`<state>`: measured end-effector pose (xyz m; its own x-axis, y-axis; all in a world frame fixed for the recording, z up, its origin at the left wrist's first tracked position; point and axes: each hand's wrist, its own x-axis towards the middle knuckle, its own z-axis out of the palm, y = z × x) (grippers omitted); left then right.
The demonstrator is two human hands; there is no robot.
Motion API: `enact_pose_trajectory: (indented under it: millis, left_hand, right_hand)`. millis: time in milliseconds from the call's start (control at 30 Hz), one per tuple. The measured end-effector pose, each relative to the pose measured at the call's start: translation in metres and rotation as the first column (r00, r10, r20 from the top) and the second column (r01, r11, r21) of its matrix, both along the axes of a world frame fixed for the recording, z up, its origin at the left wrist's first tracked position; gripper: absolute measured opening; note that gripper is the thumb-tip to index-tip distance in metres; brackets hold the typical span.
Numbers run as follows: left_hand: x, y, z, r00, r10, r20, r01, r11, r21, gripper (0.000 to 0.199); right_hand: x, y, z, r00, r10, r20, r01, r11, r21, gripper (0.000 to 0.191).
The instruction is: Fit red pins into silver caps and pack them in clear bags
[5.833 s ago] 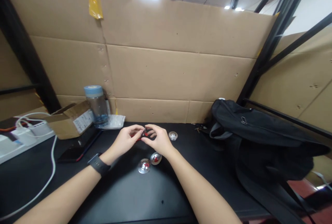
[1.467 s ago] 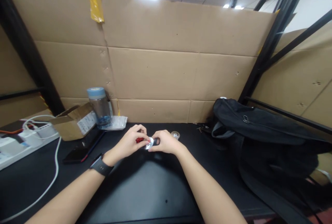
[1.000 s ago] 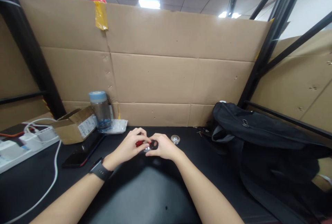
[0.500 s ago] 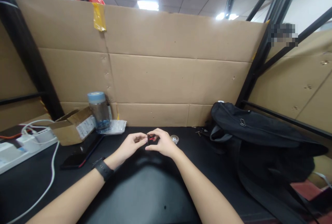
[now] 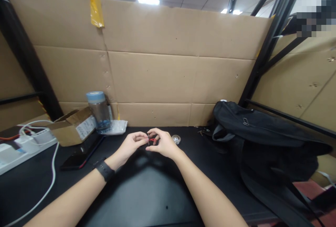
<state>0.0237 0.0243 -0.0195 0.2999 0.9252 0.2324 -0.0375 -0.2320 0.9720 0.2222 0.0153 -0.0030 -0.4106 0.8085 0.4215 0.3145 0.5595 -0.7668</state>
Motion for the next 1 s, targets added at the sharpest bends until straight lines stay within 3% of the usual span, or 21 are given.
enact_pose_trajectory:
  millis: [333,500,600,667,733,867,933,1000]
  left_hand:
    - [-0.007,0.002,0.010,0.983,-0.006,-0.182,0.020,0.997,0.079,0.024]
    - [-0.009,0.006,0.001,0.966,-0.118,-0.230,0.150,0.981,0.125,0.026]
    - [-0.008,0.008,-0.003,0.949,-0.116,-0.294,0.174,0.968,0.182,0.029]
    - [-0.011,0.007,-0.001,0.914,-0.037,-0.403,0.149,0.956,0.251,0.031]
    - [-0.018,0.007,0.004,0.839,0.130,-0.528,0.099,0.918,0.383,0.028]
    - [-0.038,0.012,0.012,0.621,0.486,-0.615,0.031,0.769,0.639,0.019]
    - [-0.045,0.017,0.012,0.548,0.557,-0.624,0.028,0.734,0.679,0.019]
    - [-0.048,0.020,0.008,0.511,0.566,-0.647,0.045,0.734,0.678,0.019]
  right_hand:
    - [0.004,0.002,-0.001,0.997,-0.076,0.034,0.075,0.997,0.018,0.059]
    - [0.002,-0.001,0.001,0.997,-0.045,0.056,0.043,0.998,0.043,0.056]
    - [0.000,-0.003,0.004,0.995,-0.033,0.092,0.027,0.998,0.060,0.054]
    - [0.003,-0.002,0.006,0.988,-0.065,0.142,0.055,0.996,0.075,0.052]
    - [0.010,0.000,0.009,0.963,-0.160,0.217,0.139,0.984,0.108,0.048]
    - [0.042,0.012,0.013,0.807,-0.435,0.399,0.385,0.900,0.203,0.044]
    - [0.062,0.020,0.013,0.701,-0.533,0.473,0.499,0.841,0.208,0.045]
    - [0.080,0.027,0.011,0.643,-0.541,0.542,0.548,0.819,0.168,0.045]
